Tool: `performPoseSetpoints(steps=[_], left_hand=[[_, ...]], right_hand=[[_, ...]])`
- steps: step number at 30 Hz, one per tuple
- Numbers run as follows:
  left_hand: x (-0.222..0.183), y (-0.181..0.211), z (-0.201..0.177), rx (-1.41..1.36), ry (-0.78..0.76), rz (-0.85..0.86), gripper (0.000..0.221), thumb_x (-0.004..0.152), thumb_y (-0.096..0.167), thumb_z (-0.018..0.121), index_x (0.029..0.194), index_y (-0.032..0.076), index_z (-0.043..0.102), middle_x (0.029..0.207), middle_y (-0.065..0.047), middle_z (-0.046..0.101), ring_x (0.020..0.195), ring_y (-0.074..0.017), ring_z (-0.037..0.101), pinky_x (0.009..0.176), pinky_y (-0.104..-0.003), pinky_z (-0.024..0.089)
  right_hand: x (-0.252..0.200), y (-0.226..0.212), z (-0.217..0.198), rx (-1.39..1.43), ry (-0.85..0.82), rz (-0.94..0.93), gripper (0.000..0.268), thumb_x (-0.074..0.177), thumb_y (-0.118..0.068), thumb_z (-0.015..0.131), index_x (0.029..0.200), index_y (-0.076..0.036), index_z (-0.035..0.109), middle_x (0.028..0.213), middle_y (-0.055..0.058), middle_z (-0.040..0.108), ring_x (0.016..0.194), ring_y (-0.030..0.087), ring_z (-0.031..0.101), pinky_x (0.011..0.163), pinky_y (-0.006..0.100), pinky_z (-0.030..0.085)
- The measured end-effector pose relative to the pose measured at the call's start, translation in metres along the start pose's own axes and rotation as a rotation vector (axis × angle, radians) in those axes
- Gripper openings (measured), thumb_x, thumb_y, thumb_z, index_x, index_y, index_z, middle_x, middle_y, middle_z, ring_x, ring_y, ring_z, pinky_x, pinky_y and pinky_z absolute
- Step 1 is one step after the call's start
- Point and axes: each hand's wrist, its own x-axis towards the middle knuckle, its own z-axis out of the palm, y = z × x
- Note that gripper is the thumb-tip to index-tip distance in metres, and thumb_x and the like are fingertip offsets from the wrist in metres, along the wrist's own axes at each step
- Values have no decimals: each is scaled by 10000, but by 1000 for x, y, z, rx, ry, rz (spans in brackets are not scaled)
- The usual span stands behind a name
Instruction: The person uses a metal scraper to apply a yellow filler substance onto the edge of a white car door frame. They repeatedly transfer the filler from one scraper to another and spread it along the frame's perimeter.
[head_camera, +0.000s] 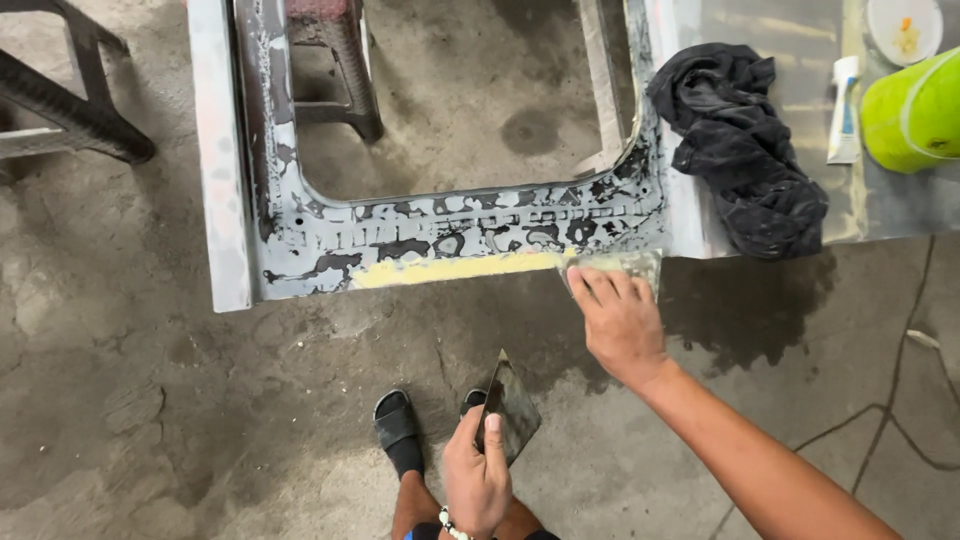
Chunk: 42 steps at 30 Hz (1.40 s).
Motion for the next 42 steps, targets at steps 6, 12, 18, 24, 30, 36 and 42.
performPoseSetpoints(steps=[6, 12, 18, 24, 30, 36, 42], left_hand=[[-1, -1, 7, 16, -13, -46, 250, 997, 192, 549, 1091, 18, 701, 782, -165, 668, 689, -297, 645, 671, -362, 505], [0, -22, 0, -19, 63, 157, 251, 1035, 199, 539, 1080, 1, 688, 808, -142, 675, 712, -252, 640, 679, -347, 512], [-2, -12, 1, 18, 20, -16, 268, 1005, 223, 546, 1097, 30, 707, 675, -119, 587, 570, -213, 558, 567, -355, 454], [-4, -14, 1, 14, 13, 16, 268, 1027, 222, 537, 1092, 24, 705, 691, -108, 587, 600, -194, 557, 590, -344, 459], [-2, -10, 6, -42, 26, -141, 307, 992, 244, 558, 1147, 20, 698, 642, -130, 559, 588, -215, 512, 571, -366, 437], [0, -6, 6, -88, 49, 45, 300, 1025, 238, 542, 1066, -25, 681, 694, -103, 618, 636, -191, 537, 630, -343, 487], [4, -25, 1, -54, 95, -30, 302, 1017, 255, 557, 994, -20, 677, 616, -88, 519, 592, -182, 462, 568, -350, 438]], right_hand=[[-16, -4, -6, 27, -90, -22, 552, 828, -45, 612, 1379, -24, 614, 1238, 61, 631, 1077, 252, 552, 926, 407, 426], [-26, 8, -4, 47, -52, 17, 488, 833, -38, 602, 1316, -85, 646, 1230, 57, 648, 1082, 246, 576, 946, 438, 436], [14, 13, -16, 55, 40, 32, 448, 865, -36, 625, 1311, -71, 659, 1250, 38, 647, 1110, 248, 574, 960, 413, 437], [4, 7, 2, -3, -43, 29, 442, 882, -27, 604, 1321, -46, 650, 1245, 53, 639, 1061, 242, 563, 893, 392, 433], [-16, 5, -13, 94, -120, -23, 484, 824, -56, 596, 1305, -45, 648, 1221, 47, 644, 1050, 252, 564, 901, 422, 431], [9, 11, -20, 64, 42, 70, 430, 864, -46, 596, 1289, -49, 657, 1216, 93, 673, 1058, 285, 591, 907, 453, 469], [-15, -7, -35, 297, -93, 118, 331, 884, -94, 648, 1209, -139, 697, 1083, 45, 751, 1011, 237, 656, 850, 412, 490]])
